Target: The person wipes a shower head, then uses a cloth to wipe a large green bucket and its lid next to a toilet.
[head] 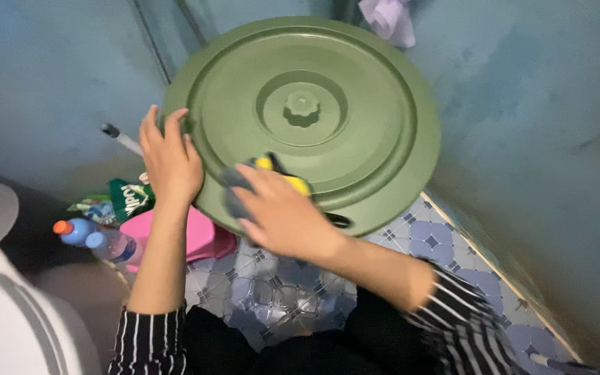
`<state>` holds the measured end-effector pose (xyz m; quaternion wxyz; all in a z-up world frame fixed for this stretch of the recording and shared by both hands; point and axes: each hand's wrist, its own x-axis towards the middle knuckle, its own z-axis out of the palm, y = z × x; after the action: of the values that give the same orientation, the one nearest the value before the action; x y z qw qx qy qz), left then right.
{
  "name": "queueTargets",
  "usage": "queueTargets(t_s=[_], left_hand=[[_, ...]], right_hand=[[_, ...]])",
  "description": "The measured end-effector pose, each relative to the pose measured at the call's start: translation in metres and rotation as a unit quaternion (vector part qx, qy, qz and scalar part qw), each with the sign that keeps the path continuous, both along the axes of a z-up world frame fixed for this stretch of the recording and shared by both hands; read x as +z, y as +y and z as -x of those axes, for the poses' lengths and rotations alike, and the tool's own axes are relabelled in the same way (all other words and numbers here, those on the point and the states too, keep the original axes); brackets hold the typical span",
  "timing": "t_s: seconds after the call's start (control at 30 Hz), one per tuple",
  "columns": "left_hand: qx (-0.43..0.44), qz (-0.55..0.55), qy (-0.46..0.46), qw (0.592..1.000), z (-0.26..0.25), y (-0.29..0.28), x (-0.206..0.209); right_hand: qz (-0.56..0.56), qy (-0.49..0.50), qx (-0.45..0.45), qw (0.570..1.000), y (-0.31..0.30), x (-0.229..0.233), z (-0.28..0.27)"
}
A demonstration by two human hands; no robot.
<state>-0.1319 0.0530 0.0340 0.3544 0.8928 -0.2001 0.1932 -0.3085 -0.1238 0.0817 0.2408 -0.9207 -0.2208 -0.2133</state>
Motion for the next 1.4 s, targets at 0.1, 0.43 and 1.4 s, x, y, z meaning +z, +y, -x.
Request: queueTargets(t_s=[0.1, 0.43, 1.4], left_hand=[[-0.014, 0.027, 0.026, 0.999, -0.012, 0.01, -0.01], [-0.029, 0.305, 0.103, 0.946, -0.025, 0.008, -0.031], [-0.023, 0.606, 0.147, 0.782, -0.051, 0.014, -0.089]], right_hand=[[0.036, 0.028, 0.011, 0.999, -0.043, 0.015, 0.037], [0.063, 0.037, 0.075, 0.995, -0.012, -0.001, -0.052], [0.093, 0.056, 0.072, 0.992, 0.023, -0.014, -0.097]])
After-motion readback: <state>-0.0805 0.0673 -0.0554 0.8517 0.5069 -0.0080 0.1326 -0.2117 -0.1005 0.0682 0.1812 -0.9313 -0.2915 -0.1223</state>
